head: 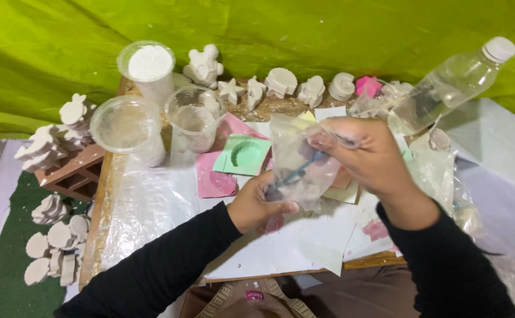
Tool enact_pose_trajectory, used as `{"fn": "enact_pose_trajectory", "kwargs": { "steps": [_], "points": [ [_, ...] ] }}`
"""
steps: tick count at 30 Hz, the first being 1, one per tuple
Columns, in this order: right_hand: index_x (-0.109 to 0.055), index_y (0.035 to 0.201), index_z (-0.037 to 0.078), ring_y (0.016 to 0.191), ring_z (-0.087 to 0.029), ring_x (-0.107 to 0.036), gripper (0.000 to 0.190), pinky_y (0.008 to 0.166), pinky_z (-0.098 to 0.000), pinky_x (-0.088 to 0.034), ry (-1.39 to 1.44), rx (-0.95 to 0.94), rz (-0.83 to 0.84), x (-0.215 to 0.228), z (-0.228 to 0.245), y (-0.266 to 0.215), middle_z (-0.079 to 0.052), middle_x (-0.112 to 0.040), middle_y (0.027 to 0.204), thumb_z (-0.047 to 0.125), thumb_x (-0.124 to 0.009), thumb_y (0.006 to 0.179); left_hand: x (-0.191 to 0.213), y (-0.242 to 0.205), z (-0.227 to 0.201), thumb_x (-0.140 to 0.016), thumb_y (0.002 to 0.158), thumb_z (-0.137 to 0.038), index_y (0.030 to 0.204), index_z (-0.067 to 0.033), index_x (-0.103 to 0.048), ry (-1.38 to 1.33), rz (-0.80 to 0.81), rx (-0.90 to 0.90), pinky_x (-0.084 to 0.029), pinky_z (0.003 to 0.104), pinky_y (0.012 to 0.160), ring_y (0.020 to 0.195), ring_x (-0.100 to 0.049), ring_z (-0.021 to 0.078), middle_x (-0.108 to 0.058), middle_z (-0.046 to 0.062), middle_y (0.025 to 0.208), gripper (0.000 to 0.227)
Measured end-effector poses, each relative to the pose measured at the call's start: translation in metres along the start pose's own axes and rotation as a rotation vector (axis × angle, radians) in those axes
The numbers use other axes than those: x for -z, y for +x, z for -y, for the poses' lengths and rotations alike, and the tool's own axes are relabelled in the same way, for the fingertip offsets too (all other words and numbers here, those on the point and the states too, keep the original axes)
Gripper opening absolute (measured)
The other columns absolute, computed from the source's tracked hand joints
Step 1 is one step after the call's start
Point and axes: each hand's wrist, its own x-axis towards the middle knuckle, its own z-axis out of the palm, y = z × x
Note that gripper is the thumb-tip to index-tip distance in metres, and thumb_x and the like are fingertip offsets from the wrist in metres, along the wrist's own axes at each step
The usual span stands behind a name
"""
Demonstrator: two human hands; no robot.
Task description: Refining and cleaning excess material from small plaster or clay cast objects using hands and a small tool.
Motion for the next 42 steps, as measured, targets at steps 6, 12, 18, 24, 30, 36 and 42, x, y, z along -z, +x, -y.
{"fn": "enact_pose_trajectory", "kwargs": {
  "steps": [6,12,18,24,30,36,42],
  "points": [
    [-0.053,0.137,-0.001,0.075,-0.008,-0.063,0.068,0.061,-0.0206,-0.054,0.343,-0.271,-0.22,-0.028,-0.06,-0.035,-0.008,-0.066,0.101,0.022,-0.084,0.082,0.006,0.007,0.009,-0.087,0.07,0.008,0.109,0.0056,-0.068,-0.071,-0.226,0.021,-0.065,0.038,0.06,0.074,-0.076,0.0251,-0.075,0.019,0.088,0.044],
    [-0.074,0.11,-0.002,0.074,-0.012,-0.066,0.027,0.067,-0.0278,-0.057,0.372,-0.293,-0.246,-0.038,-0.074,-0.068,-0.008,-0.071,0.086,0.018,-0.078,0.091,-0.007,0.02,0.0,-0.083,0.079,-0.004,0.105,-0.0068,-0.062,0.199,-0.082,0.199,-0.057,0.04,0.048,0.07,-0.062,0.0182,-0.068,0.009,0.086,0.033],
    [-0.072,0.123,0.012,0.082,-0.009,-0.068,0.025,0.076,-0.0207,-0.054,0.201,-0.272,-0.159,-0.013,-0.069,-0.107,-0.002,-0.077,0.099,0.023,-0.062,0.104,-0.017,-0.003,-0.008,-0.076,0.083,-0.016,0.085,-0.0069,-0.056,0.416,0.237,0.023,-0.049,0.021,0.037,0.04,-0.06,0.012,-0.065,0.007,0.06,0.022],
    [-0.074,0.107,0.007,0.093,-0.012,-0.069,0.013,0.087,-0.0267,-0.058,0.079,-0.454,-0.393,0.091,-0.059,-0.146,-0.003,-0.075,0.102,0.011,-0.063,0.101,-0.006,-0.005,0.005,-0.073,0.081,0.003,0.139,-0.007,-0.045,0.271,0.198,0.079,-0.063,0.042,0.098,0.112,-0.075,0.0297,-0.073,0.019,0.127,0.065],
    [-0.073,0.106,0.013,0.091,-0.012,-0.061,0.022,0.084,-0.0266,-0.046,-0.381,-0.744,-0.532,0.231,-0.044,-0.171,0.001,-0.067,0.096,0.028,-0.057,0.106,-0.003,-0.004,0.008,-0.068,0.09,-0.013,0.138,-0.0078,-0.045,0.328,0.154,0.033,-0.06,0.041,0.1,0.107,-0.076,0.0286,-0.074,0.021,0.12,0.054],
    [-0.074,0.115,0.009,0.106,-0.02,-0.066,0.03,0.094,-0.0344,-0.046,-0.374,-0.969,-0.468,0.278,-0.115,-0.191,-0.005,-0.074,0.114,0.032,-0.063,0.099,0.005,-0.002,0.015,-0.067,0.091,-0.011,0.139,-0.008,-0.046,0.363,0.15,0.04,-0.058,0.037,0.096,0.109,-0.075,0.0255,-0.075,0.019,0.12,0.053],
    [-0.069,0.087,0.008,0.07,-0.014,-0.05,0.032,0.066,-0.0307,-0.036,-0.588,-0.902,-0.369,0.272,-0.135,-0.19,-0.001,-0.058,0.077,0.032,-0.059,0.106,0.001,-0.001,0.013,-0.065,0.092,-0.01,0.14,-0.0075,-0.046,0.293,0.113,0.054,-0.06,0.044,0.1,0.109,-0.072,0.0248,-0.074,0.02,0.119,0.051]
  ]
}}
